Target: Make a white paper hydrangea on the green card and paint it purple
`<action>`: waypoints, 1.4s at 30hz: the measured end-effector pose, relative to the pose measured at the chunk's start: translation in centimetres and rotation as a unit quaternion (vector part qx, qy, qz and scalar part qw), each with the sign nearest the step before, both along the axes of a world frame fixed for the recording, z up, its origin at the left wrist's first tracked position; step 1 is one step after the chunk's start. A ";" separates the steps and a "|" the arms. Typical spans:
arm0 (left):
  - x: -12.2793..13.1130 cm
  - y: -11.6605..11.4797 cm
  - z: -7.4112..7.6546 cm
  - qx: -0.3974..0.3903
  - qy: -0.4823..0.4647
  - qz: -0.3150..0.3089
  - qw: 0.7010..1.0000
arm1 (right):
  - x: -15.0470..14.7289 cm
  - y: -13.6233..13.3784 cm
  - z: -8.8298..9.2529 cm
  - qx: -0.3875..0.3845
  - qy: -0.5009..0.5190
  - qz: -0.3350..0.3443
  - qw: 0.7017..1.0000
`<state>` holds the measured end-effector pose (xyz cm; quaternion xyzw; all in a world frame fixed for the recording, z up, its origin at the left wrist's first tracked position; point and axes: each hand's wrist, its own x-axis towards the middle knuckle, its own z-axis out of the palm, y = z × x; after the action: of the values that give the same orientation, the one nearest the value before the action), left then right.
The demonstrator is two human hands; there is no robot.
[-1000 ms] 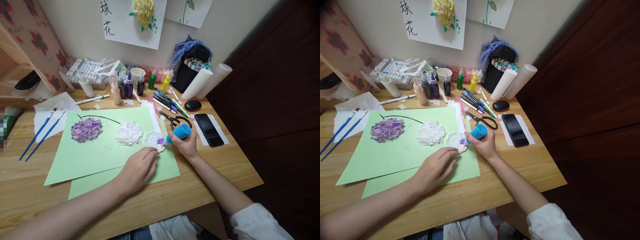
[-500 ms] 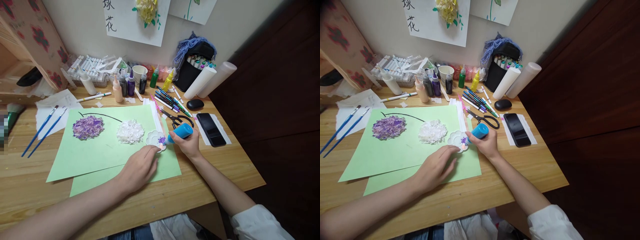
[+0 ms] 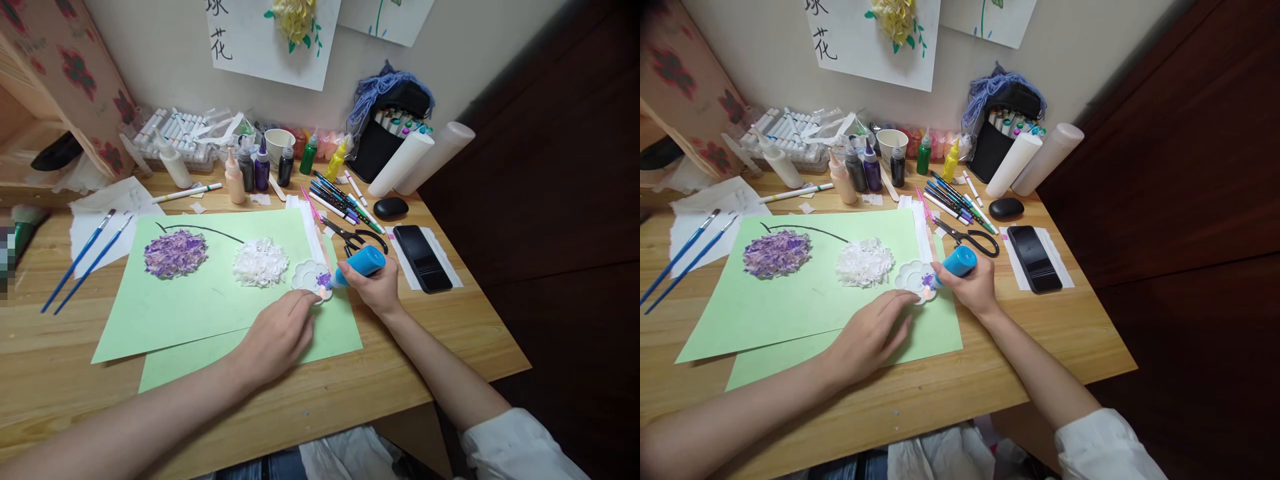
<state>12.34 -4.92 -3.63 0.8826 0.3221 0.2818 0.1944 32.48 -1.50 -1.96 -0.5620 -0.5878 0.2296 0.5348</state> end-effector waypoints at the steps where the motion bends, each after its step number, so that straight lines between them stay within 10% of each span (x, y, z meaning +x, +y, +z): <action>1: 0.0 0.0 0.0 0.001 -0.001 0.001 1.000 | 0.0 0.0 0.0 -0.002 -0.004 -0.002 1.000; 42: 0.1 0.0 0.1 0.005 0.003 0.001 1.000 | 0.2 -0.1 -0.2 0.006 -0.011 0.020 1.000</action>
<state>12.39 -4.87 -3.50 0.8841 0.3221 0.2811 0.1884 32.68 -1.58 -2.13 -0.5491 -0.6063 0.2302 0.5271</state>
